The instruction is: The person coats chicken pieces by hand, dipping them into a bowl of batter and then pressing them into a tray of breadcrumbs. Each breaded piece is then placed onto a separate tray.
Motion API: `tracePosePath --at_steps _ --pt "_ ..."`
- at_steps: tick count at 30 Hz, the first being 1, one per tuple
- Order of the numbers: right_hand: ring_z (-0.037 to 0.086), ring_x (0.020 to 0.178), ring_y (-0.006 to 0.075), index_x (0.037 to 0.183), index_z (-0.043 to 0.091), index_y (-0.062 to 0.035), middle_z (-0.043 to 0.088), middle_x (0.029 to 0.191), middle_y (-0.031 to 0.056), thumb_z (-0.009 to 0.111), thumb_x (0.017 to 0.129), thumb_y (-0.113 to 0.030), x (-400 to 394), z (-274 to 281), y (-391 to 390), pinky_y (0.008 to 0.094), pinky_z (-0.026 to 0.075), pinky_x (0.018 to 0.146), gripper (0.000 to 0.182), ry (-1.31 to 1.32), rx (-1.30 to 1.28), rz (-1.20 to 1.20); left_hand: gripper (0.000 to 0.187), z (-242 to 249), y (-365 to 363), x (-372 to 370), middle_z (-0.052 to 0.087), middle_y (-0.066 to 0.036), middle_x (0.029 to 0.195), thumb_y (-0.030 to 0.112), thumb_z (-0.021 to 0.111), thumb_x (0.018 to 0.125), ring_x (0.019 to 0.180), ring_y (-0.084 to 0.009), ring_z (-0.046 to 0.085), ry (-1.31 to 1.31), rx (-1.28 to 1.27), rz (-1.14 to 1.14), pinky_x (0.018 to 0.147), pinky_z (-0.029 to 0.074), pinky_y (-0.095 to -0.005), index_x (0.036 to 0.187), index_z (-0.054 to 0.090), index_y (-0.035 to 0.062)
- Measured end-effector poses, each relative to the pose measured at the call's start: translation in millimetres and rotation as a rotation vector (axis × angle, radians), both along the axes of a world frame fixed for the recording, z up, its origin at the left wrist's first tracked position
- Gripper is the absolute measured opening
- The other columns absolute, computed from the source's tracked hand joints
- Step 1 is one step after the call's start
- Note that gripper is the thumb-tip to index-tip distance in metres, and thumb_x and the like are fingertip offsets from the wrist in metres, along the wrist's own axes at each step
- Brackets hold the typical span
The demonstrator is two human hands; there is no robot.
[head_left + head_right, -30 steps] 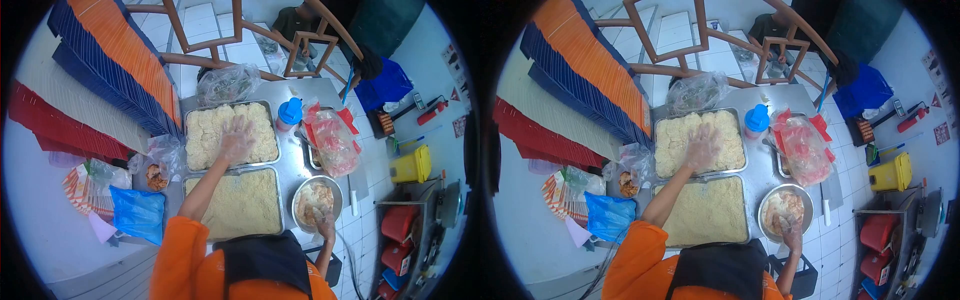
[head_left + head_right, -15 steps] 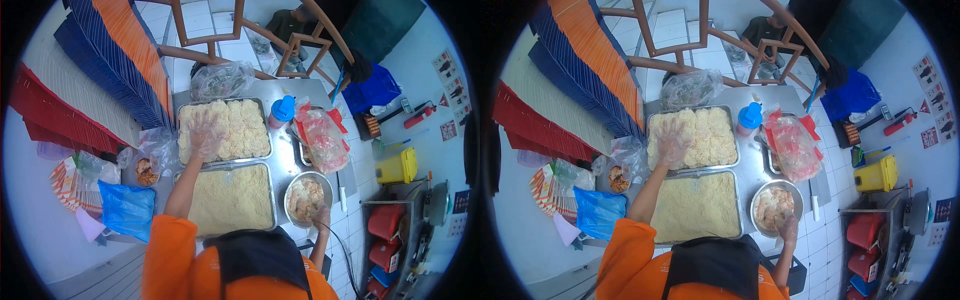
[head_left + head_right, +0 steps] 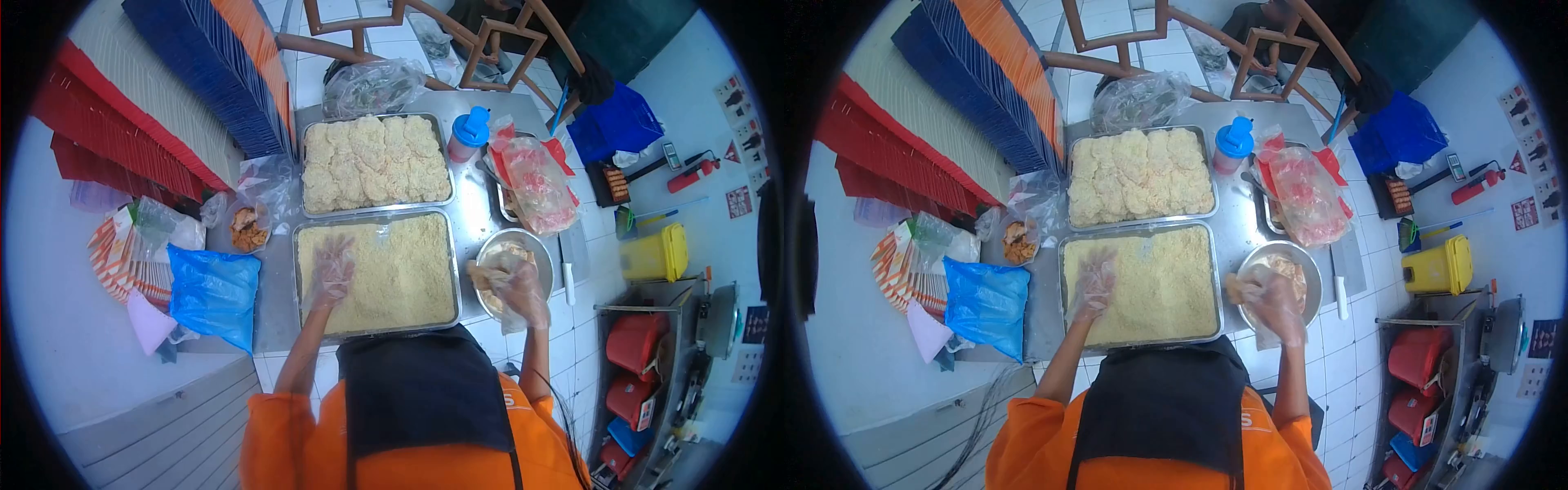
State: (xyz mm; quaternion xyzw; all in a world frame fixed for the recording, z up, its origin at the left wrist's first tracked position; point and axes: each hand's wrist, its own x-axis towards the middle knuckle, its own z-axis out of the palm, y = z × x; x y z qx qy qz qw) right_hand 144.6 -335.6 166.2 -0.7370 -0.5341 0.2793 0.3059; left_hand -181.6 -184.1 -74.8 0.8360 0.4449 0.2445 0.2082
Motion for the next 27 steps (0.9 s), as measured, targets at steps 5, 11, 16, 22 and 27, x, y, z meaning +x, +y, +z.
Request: tracePosePath --at_steps 5,11,16,22,27 --pt "0.067 0.079 0.0244 0.094 0.064 0.0 0.066 0.084 0.0151 0.07 0.081 -0.018 -39.6 -62.1 44.9 0.0345 0.052 0.072 0.023 0.124 -0.066 0.327 0.057 -13.8 -1.5 -0.7 0.036 -0.002 0.149 0.044 0.044 0.092 0.143 -0.0275 0.021 0.309 -0.04 -0.011 0.117 0.003 -0.0502 0.144 0.037 0.0224" --pt "0.064 0.085 0.0338 0.107 0.059 -0.0019 0.065 0.094 0.0205 0.071 0.08 -0.026 -35.2 -153.7 85.3 0.0391 0.051 0.079 0.037 -0.104 0.132 0.292 0.091 31.4 -28.8 -0.8 0.038 -0.005 0.147 0.068 0.061 0.07 0.139 -0.0312 0.027 0.258 0.037 -0.191 0.115 0.013 -0.048 0.141 0.041 0.0158" --pt "0.061 0.081 0.0123 0.109 0.06 -0.0029 0.064 0.091 0.0053 0.057 0.086 -0.009 24.7 -117.6 51.6 0.0267 0.051 0.07 0.024 0.47 0.071 -0.006 0.095 17.9 -55.1 -6.7 0.045 -0.01 0.138 0.067 0.071 0.059 0.133 -0.0322 0.035 0.196 -0.135 -0.205 0.11 0.024 -0.047 0.133 0.049 0.0124" --pt "0.061 0.082 0.0135 0.108 0.061 0.0008 0.064 0.095 0.0059 0.06 0.084 -0.008 78.5 -114.0 -27.6 0.0263 0.051 0.07 0.025 0.435 0.157 -0.28 0.077 -23.0 -39.9 -13.5 0.062 -0.014 0.112 0.051 0.078 0.062 0.105 -0.0323 0.059 0.047 -0.194 -0.181 0.091 0.047 -0.0426 0.123 0.055 0.0105" --pt "0.061 0.081 0.0129 0.104 0.061 -0.0004 0.063 0.094 0.0052 0.064 0.085 -0.011 94.6 -146.7 -74.5 0.0266 0.051 0.067 0.022 0.564 0.179 -0.49 0.06 21.1 -59.8 33.8 0.064 -0.015 0.109 0.039 0.08 0.064 0.094 -0.0332 0.063 0.22 -0.164 -0.259 0.079 0.05 -0.0455 0.111 0.062 0.0064"
